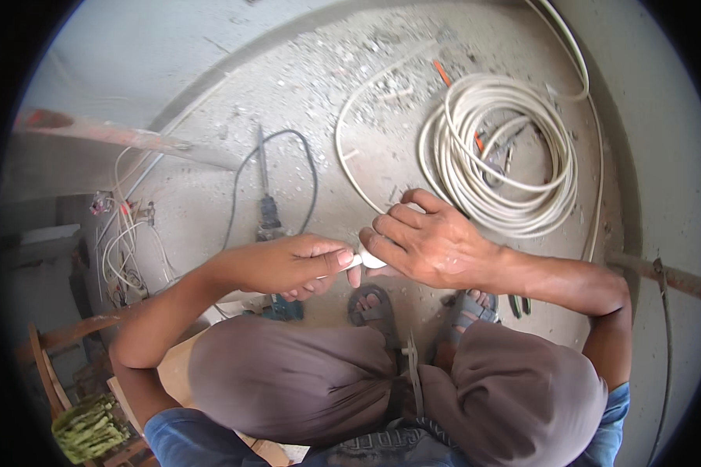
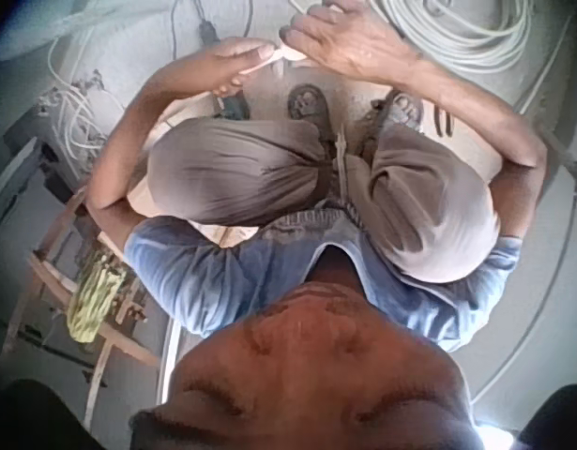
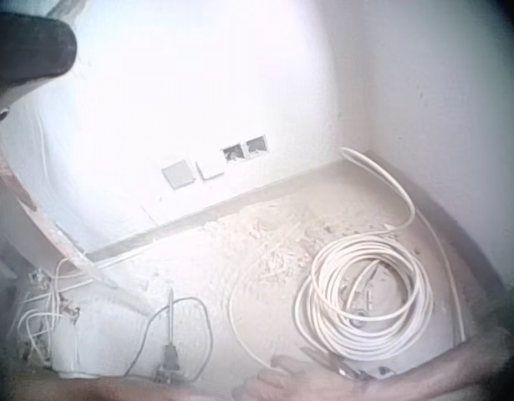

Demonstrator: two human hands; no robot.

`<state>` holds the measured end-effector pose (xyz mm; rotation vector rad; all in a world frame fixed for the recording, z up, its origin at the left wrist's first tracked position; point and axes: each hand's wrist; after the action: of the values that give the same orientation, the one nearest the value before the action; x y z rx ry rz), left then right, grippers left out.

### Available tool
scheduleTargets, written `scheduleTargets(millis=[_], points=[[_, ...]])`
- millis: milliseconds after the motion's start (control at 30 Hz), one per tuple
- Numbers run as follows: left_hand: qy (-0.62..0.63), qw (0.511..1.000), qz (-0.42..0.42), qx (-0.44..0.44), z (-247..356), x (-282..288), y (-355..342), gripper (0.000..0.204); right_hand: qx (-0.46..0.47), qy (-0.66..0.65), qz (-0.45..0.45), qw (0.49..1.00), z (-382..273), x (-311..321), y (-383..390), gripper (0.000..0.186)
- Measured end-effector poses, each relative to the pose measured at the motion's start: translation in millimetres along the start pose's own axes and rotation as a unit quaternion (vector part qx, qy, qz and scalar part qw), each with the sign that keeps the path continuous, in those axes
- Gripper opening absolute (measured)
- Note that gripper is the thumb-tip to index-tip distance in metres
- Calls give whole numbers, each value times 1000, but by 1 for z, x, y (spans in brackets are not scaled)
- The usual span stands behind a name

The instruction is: The person wires an electrical plug by stripping wires with a tool, inserting the wires into the plug terminals, and tightening the terminal screws using a screwdriver.

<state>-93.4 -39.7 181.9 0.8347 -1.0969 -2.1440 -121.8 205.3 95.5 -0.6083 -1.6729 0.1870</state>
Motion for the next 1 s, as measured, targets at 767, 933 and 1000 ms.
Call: scheduleTargets(millis=[767, 933, 1000], points=[[-621, 609, 355, -342, -54, -55, 87, 35, -145, -556, -375, 727, -39, 70, -85, 38], [-530, 693, 354, -337, -40, -43, 91, 34, 78, -78, -20, 994, -40, 67, -88, 38], [-498, 706, 344, -368, -38, -41, 85, 33, 97, -20, -5, 995, -38, 70, -87, 37]])
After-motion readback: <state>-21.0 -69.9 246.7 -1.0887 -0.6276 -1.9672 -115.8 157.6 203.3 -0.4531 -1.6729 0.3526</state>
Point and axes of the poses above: each hand's wrist, its own y-axis away from the middle knuckle, its own x-axis out of the back of the hand, z = x × y, and after that the axes turned 3 degrees about y, right-handed
